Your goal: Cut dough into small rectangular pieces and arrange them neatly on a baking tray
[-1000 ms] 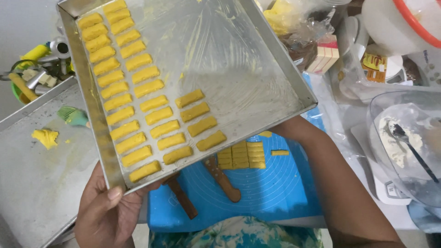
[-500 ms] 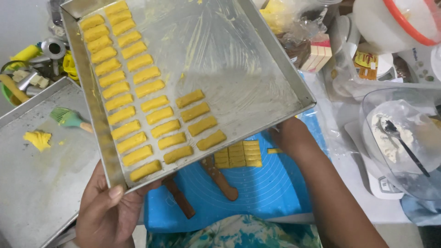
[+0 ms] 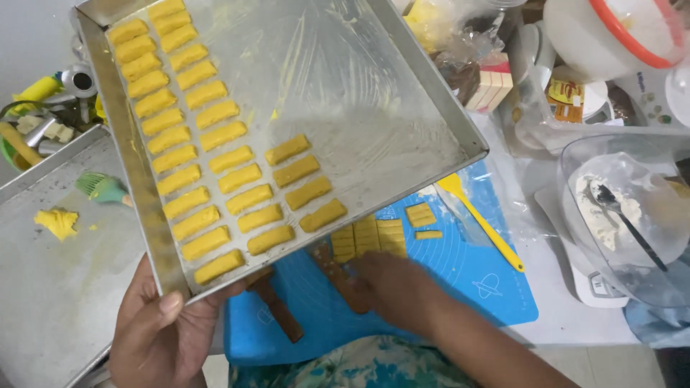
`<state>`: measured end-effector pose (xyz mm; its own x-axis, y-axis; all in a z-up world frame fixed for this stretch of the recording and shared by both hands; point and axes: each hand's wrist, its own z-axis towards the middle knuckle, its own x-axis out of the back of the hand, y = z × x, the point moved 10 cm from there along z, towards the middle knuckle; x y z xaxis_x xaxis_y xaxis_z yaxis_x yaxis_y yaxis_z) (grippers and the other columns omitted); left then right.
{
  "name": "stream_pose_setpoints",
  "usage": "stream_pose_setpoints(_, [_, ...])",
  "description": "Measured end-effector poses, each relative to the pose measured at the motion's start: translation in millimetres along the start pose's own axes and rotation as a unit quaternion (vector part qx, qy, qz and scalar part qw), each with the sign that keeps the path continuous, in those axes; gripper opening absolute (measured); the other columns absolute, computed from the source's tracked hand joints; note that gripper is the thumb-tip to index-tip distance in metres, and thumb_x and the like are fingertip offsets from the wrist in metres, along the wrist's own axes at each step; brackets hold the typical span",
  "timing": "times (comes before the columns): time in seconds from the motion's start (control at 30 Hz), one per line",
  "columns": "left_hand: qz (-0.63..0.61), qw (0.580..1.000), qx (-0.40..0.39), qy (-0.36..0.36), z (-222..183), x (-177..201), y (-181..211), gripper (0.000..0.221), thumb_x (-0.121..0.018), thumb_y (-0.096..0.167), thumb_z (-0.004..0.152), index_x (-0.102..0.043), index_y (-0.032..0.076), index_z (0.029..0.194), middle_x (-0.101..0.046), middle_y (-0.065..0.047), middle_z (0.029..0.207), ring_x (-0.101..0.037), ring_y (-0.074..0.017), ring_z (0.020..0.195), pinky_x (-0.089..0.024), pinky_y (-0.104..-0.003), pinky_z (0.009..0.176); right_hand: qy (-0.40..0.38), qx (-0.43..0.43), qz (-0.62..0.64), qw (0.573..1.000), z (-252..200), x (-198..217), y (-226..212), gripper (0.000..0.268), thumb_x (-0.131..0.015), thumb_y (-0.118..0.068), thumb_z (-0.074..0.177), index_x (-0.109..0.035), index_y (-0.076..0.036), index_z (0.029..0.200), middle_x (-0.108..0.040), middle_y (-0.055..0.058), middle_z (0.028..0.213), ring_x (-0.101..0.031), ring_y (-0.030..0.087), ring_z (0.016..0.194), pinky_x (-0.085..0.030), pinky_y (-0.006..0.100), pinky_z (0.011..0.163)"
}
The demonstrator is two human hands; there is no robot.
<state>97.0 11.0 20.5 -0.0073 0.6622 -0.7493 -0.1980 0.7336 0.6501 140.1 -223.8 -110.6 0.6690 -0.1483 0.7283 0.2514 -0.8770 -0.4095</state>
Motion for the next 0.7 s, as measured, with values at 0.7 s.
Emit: stream_pose_setpoints(0.7, [0.008,1.0,0.005,-0.005,-12.0,-15.4,6.6,0.086,-0.084,0.009,0.089,-0.033,-0.011,0.156,-0.058,-0.03,0.142,-0.071,-0.0404,0.11,-0.069,-0.043,0.085,0.117,0.104,0.22,0.963,-1.9,-0.3,-16.0,0.064,-0.044,-0.021,0.102,-0.025,-0.014,0.163,-0.054,0.018,0.129,-0.062,0.033,0.107,-0.051,0.047,0.087])
